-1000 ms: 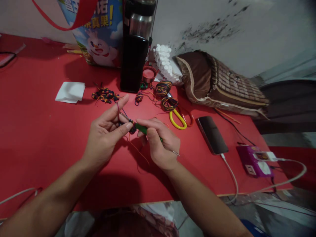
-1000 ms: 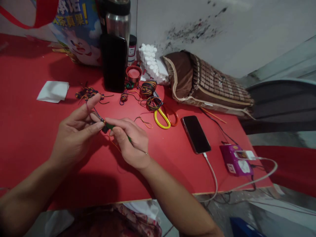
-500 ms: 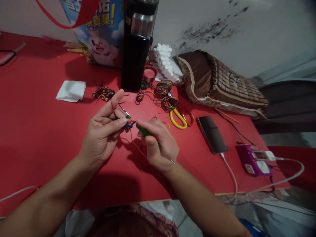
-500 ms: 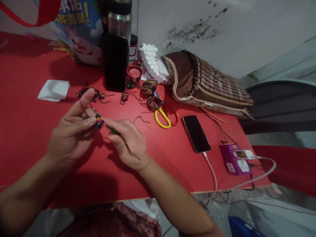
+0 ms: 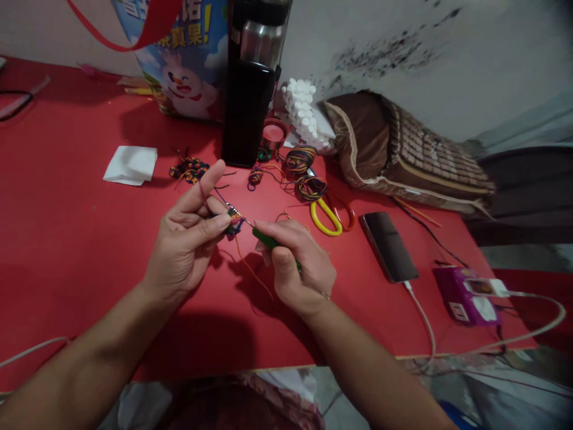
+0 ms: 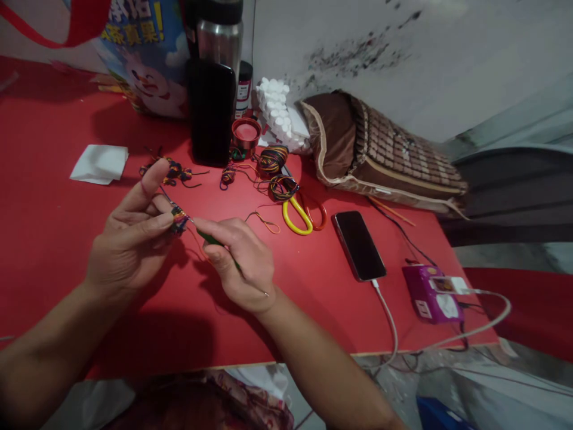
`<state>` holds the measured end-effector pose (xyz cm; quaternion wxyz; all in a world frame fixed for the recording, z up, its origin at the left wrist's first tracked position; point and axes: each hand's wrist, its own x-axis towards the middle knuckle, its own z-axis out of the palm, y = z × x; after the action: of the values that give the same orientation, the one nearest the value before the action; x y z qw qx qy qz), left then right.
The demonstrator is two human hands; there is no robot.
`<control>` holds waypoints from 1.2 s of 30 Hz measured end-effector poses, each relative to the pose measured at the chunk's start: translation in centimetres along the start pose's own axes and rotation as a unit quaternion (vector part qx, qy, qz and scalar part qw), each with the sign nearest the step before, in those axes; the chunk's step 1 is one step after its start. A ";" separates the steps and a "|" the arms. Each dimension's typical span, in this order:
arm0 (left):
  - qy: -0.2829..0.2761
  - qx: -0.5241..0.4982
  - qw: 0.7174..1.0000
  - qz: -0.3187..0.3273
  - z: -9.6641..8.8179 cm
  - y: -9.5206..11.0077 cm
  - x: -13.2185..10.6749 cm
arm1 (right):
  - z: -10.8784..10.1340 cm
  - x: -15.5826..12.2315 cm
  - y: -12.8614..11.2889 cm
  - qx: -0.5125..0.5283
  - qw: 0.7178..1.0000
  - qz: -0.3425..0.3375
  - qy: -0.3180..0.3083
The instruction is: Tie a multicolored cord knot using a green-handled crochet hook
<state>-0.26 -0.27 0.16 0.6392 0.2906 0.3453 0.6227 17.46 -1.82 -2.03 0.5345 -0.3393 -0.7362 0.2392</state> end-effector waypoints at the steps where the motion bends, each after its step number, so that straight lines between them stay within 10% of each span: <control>1: 0.003 0.008 1.000 0.013 0.0 0.0 -0.1 | -0.1 0.0 0.0 -0.008 1.000 -0.002 -0.002; 27: -0.015 0.174 0.978 0.110 -1.1 -0.3 -0.3 | -0.4 0.1 0.1 -0.042 0.999 -0.025 -0.015; 36: -0.059 0.126 0.987 0.083 -0.8 -1.0 0.4 | 0.6 0.1 0.7 0.091 0.995 0.030 0.026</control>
<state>-0.32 0.08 -1.16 0.5631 0.4327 0.3571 0.6067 17.09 -1.25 -2.68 0.5745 -0.3171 -0.6868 0.3126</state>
